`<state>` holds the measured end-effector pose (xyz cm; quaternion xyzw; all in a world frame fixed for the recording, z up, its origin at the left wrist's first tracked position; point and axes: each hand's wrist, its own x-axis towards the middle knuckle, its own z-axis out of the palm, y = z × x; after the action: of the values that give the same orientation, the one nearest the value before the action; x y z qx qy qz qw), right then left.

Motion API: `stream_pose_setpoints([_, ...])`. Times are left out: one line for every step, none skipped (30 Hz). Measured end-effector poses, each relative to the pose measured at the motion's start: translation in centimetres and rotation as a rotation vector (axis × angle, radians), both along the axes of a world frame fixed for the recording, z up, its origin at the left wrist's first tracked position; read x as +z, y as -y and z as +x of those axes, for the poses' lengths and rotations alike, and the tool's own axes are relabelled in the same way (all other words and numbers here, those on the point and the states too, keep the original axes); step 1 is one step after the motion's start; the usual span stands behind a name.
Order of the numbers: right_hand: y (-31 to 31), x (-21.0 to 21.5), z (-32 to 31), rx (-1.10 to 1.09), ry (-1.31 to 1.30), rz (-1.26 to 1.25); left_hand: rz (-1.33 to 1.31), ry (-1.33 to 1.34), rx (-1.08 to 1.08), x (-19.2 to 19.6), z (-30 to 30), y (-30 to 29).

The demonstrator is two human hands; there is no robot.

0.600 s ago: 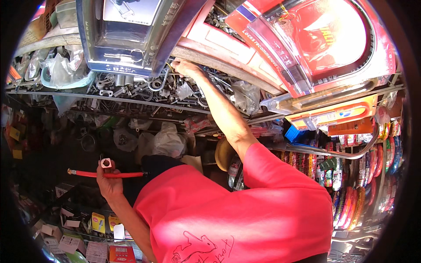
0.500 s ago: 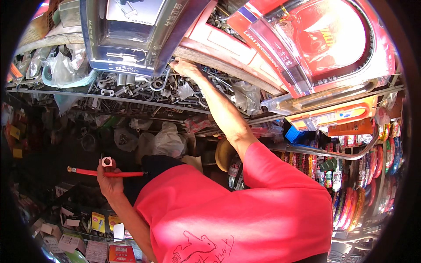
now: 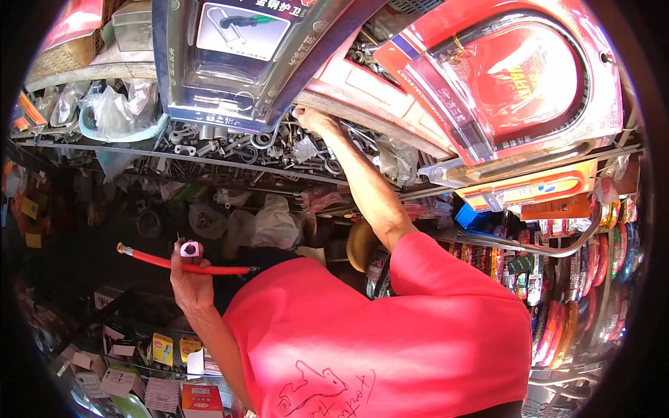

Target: The person rummages through a cluttered shelf of hardware, picking up and inspecting small metal lock components and keys. They repeatedly reach into the shelf, select items, and examine them in hand before returning them or moving to another section.

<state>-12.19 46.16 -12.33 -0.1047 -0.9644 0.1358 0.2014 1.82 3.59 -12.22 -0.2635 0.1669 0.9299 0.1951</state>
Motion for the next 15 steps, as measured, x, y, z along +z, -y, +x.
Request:
stream_pose_setpoints([1.2, -0.4, -0.6, 0.040, -0.207, 0.125, 0.005, 0.000, 0.006, -0.2, 0.0, 0.2])
stream_pose_setpoints([1.5, -0.3, 0.4, -0.017, -0.138, 0.205, 0.019, 0.006, 0.017, -0.4, 0.0, 0.5])
stream_pose_setpoints([4.9, 2.7, 0.6, -0.049, -0.068, 0.273, 0.023, 0.014, 0.052, -0.7, 0.2, 1.1])
stream_pose_setpoints([5.4, 3.8, 0.7, -0.068, -0.018, 0.115, 0.041, 0.017, 0.050, -0.9, 0.1, 1.3])
stream_pose_setpoints([6.2, 4.8, 0.6, -0.094, 0.025, -0.042, 0.048, 0.028, 0.057, -1.0, 0.1, 1.5])
stream_pose_setpoints([6.7, 5.0, 0.2, -0.101, -0.049, -0.018, 0.055, 0.039, 0.061, -1.0, 0.0, 1.8])
stream_pose_setpoints([7.3, 5.2, 0.0, -0.108, -0.122, 0.005, 0.060, 0.052, 0.067, -1.1, 0.0, 2.0])
stream_pose_setpoints([7.8, 5.7, -0.4, -0.154, -0.064, 0.023, 0.077, 0.041, 0.071, -1.1, -0.2, 2.3])
stream_pose_setpoints([8.2, 6.0, -0.4, -0.127, -0.082, -0.009, 0.099, 0.031, 0.073, -1.1, -0.4, 2.3])
stream_pose_setpoints([8.3, 5.7, -0.5, -0.103, -0.101, 0.046, 0.121, 0.021, 0.077, -1.2, -0.4, 2.4])
stream_pose_setpoints([8.1, 5.1, -1.0, -0.077, -0.119, 0.099, 0.127, 0.026, 0.072, -1.2, -0.4, 2.5])
stream_pose_setpoints([6.3, 3.4, -1.3, -0.071, -0.080, 0.640, 0.141, 0.027, 0.061, -1.2, -0.6, 2.3])
stream_pose_setpoints([3.0, 0.3, -1.4, -0.069, -0.026, 1.185, 0.159, 0.027, 0.043, -1.0, -0.9, 2.0])
stream_pose_setpoints([-0.1, -2.6, -1.6, -0.057, 0.040, 1.727, 0.185, 0.018, 0.014, -0.8, -1.2, 1.6])
stream_pose_setpoints([0.6, -2.4, -2.1, 0.056, 0.028, 1.922, 0.194, 0.011, 0.022, -1.0, -1.2, 1.7])
